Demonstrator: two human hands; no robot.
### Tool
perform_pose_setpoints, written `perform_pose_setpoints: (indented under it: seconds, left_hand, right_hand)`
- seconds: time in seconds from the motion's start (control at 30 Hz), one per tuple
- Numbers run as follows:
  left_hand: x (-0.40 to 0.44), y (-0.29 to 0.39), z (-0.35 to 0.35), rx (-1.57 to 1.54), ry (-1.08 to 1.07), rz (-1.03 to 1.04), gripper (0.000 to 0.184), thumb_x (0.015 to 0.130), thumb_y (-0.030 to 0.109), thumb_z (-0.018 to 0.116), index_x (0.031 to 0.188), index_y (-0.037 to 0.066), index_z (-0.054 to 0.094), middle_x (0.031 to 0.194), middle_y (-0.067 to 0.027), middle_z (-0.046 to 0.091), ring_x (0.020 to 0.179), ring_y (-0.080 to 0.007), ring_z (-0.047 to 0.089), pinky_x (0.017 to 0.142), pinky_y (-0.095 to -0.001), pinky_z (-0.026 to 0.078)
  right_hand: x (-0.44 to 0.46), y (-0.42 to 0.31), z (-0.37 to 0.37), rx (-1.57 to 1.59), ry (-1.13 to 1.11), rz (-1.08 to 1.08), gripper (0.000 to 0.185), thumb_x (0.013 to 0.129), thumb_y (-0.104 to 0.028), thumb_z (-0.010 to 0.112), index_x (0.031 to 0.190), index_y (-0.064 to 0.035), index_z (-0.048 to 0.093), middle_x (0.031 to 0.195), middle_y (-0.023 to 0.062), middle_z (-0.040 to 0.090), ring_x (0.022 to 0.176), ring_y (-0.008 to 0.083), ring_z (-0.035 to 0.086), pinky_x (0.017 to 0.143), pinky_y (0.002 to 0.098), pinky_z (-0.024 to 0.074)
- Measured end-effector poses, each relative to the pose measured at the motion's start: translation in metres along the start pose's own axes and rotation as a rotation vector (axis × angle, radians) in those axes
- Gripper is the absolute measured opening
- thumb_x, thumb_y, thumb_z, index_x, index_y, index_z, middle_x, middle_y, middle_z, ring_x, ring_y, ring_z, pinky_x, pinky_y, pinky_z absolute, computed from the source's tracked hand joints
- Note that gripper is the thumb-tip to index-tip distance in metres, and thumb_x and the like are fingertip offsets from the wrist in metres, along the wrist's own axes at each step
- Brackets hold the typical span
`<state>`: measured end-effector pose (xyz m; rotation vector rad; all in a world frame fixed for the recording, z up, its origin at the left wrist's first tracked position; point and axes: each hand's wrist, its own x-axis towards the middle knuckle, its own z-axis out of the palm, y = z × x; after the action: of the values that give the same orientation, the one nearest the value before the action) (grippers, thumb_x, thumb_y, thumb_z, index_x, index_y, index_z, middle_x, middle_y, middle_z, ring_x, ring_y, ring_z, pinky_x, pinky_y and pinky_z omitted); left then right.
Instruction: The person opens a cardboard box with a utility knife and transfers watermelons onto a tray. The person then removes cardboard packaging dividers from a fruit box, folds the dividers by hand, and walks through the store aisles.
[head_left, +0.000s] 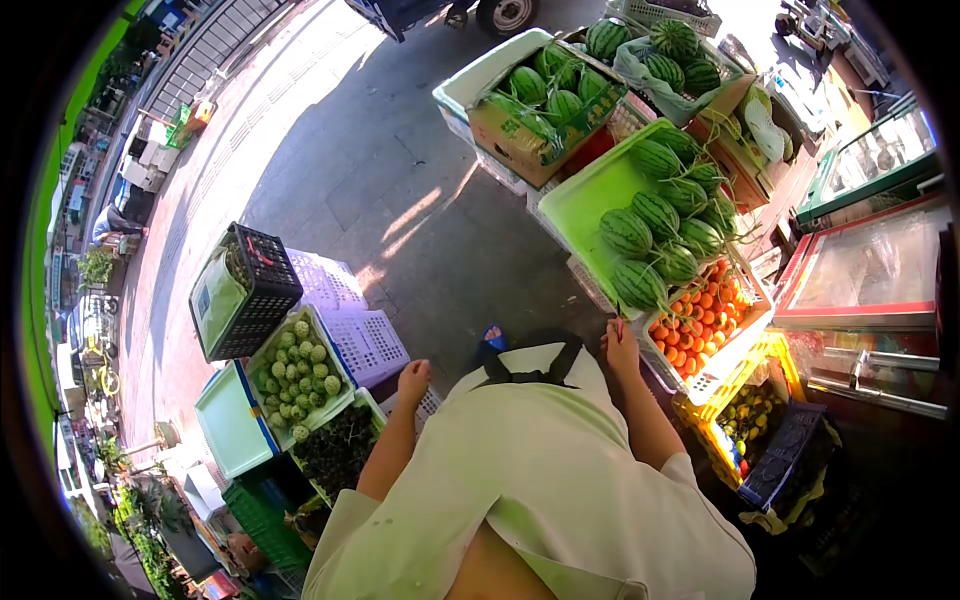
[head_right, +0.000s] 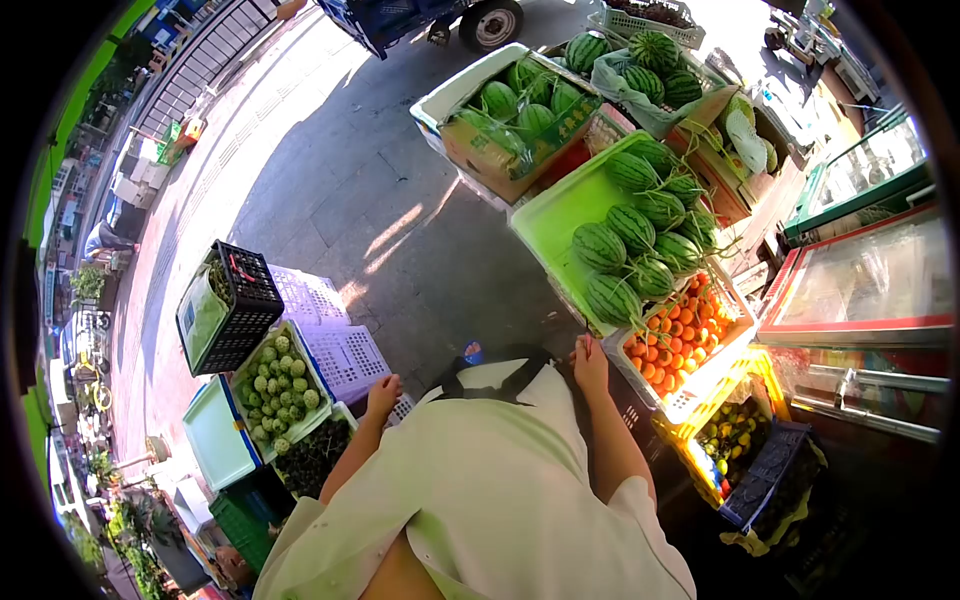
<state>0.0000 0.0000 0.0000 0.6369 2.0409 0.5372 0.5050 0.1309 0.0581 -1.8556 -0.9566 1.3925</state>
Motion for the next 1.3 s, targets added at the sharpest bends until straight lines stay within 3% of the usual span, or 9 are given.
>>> perform_pose_setpoints:
  seconds: [0.23,0.33,0.43,0.6,0.67,0.83,1.1,1.23,1.3]
  left_hand:
    - [0.125,0.185,-0.084,-0.118,-0.050,0.066,0.031,0.095,0.027,0.064,0.109,-0.001,0.067,0.085,-0.0050,0.068,0.072,-0.0116,0.061,0.062,-0.0270,0.048]
    - [0.197,0.226,-0.082,0.224,-0.093,0.166,0.034,0.094,0.029,0.065,0.112,0.000,0.067,0.093,-0.0083,0.070,0.078,-0.0156,0.064,0.071,-0.0300,0.051]
    - [0.256,0.277,-0.057,0.166,-0.077,0.199,0.036,0.094,0.030,0.065,0.114,0.000,0.067,0.096,-0.0106,0.071,0.084,-0.0179,0.067,0.077,-0.0316,0.053]
    - [0.269,0.465,-0.026,0.273,-0.203,0.383,0.037,0.093,0.028,0.066,0.118,0.001,0.065,0.105,-0.0147,0.072,0.091,-0.0205,0.069,0.081,-0.0322,0.054]
    - [0.292,0.544,-0.003,0.194,-0.282,0.525,0.037,0.097,0.026,0.065,0.123,0.001,0.063,0.100,-0.0084,0.070,0.088,-0.0127,0.065,0.077,-0.0262,0.052]
    - [0.351,0.702,0.052,0.130,-0.496,0.469,0.034,0.098,0.026,0.064,0.123,0.002,0.064,0.105,-0.0071,0.070,0.095,-0.0115,0.065,0.081,-0.0255,0.051]
    - [0.429,0.920,0.186,0.242,-0.819,0.766,0.045,0.095,0.032,0.066,0.124,-0.002,0.062,0.109,-0.0127,0.070,0.091,-0.0221,0.067,0.084,-0.0316,0.052]
    - [0.494,0.961,0.272,0.364,-0.688,0.672,0.052,0.091,0.039,0.068,0.121,-0.003,0.064,0.106,-0.0131,0.071,0.088,-0.0242,0.067,0.083,-0.0325,0.052]
    - [0.513,0.981,0.299,0.366,-0.785,0.406,0.054,0.088,0.043,0.070,0.114,-0.004,0.066,0.098,-0.0109,0.071,0.084,-0.0217,0.066,0.078,-0.0336,0.051]
  right_hand:
    - [0.068,-0.110,0.086,-0.287,0.244,-0.282,0.024,0.101,-0.023,0.056,0.115,-0.0047,0.063,0.079,0.0089,0.068,0.069,0.0179,0.066,0.068,0.0330,0.0521]
    - [0.136,-0.148,0.107,0.084,0.283,-0.238,0.020,0.102,-0.017,0.055,0.115,-0.0029,0.062,0.075,0.0050,0.062,0.062,0.0110,0.057,0.060,0.0269,0.0475]
    - [0.207,-0.193,0.115,0.235,0.291,-0.168,0.021,0.102,-0.017,0.055,0.116,-0.0030,0.062,0.075,0.0054,0.061,0.061,0.0107,0.057,0.059,0.0260,0.0473]
    - [0.289,-0.286,0.128,0.278,0.271,-0.109,0.025,0.104,-0.019,0.053,0.121,-0.0022,0.060,0.080,0.0051,0.062,0.065,0.0110,0.057,0.061,0.0276,0.0481]
    - [0.343,-0.329,0.128,0.293,0.262,-0.166,0.025,0.104,-0.018,0.053,0.121,-0.0020,0.060,0.081,0.0052,0.062,0.066,0.0110,0.057,0.062,0.0270,0.0486]
    - [0.404,-0.397,0.131,0.369,0.273,-0.174,0.027,0.104,-0.019,0.055,0.123,-0.0019,0.061,0.083,0.0049,0.063,0.070,0.0115,0.058,0.066,0.0273,0.0489]
    - [0.428,-0.451,0.159,0.345,0.570,0.000,0.029,0.105,-0.019,0.053,0.126,0.0001,0.059,0.084,0.0040,0.062,0.072,0.0099,0.057,0.068,0.0273,0.0496]
    - [0.456,-0.490,0.183,0.317,0.706,0.048,0.028,0.104,-0.020,0.055,0.123,-0.0006,0.060,0.083,0.0043,0.063,0.072,0.0104,0.059,0.068,0.0265,0.0496]
    - [0.477,-0.514,0.192,0.318,0.765,0.034,0.028,0.103,-0.019,0.055,0.123,0.0001,0.060,0.083,0.0039,0.063,0.071,0.0101,0.059,0.068,0.0257,0.0491]
